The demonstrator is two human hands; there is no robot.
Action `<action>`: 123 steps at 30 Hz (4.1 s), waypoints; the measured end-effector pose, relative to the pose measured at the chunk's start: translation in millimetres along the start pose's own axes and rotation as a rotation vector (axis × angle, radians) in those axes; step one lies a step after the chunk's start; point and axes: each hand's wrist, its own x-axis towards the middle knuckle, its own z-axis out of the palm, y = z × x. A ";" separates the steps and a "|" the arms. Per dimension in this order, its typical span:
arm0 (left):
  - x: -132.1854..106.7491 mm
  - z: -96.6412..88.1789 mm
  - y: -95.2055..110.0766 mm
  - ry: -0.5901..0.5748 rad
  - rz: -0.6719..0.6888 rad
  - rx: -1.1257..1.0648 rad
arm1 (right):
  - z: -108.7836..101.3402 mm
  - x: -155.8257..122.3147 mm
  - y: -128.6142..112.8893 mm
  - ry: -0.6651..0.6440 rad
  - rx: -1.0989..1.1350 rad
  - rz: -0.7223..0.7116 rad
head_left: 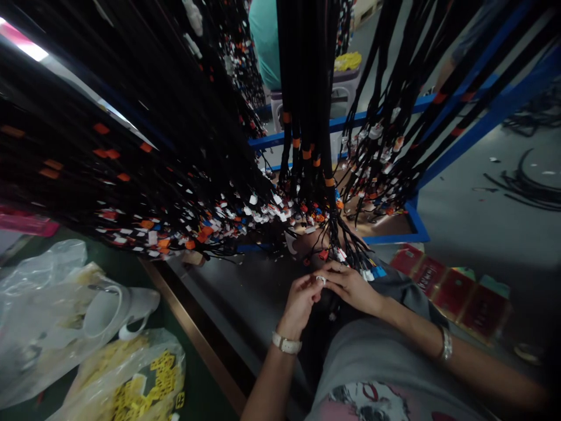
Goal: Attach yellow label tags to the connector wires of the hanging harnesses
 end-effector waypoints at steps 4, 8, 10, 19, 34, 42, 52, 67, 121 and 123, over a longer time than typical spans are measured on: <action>1.5 -1.0 -3.0 -0.003 0.007 0.023 | 0.1 -0.4 -0.3 -0.003 -0.020 0.010; 1.7 -3.5 -1.2 -0.041 -0.028 0.002 | 3.2 -1.4 -3.4 0.026 0.040 0.029; 1.5 -5.6 0.8 -0.057 -0.036 0.011 | 7.1 -1.3 -5.8 0.059 0.101 0.067; 3.1 -10.9 10.0 0.048 -0.079 -0.060 | 19.6 1.2 -1.5 0.190 0.462 0.279; 9.3 -27.2 25.6 0.239 -0.008 -0.345 | 28.4 -7.2 1.9 -0.057 -0.144 0.307; 5.4 -21.5 22.4 0.071 0.015 -0.251 | 24.3 -7.8 -16.4 -0.213 0.014 0.145; 1.9 -20.1 24.8 0.084 0.008 -0.171 | -28.6 -4.8 37.8 0.336 -0.196 0.441; 2.4 -18.3 22.7 0.125 -0.017 -0.074 | -28.4 -40.9 101.7 0.197 -0.465 0.766; 3.7 -22.3 26.0 0.092 -0.055 -0.242 | -54.3 -48.1 94.2 0.299 0.271 0.877; 2.8 -21.5 27.2 0.078 -0.072 -0.235 | -59.4 -48.2 96.4 0.279 0.135 0.863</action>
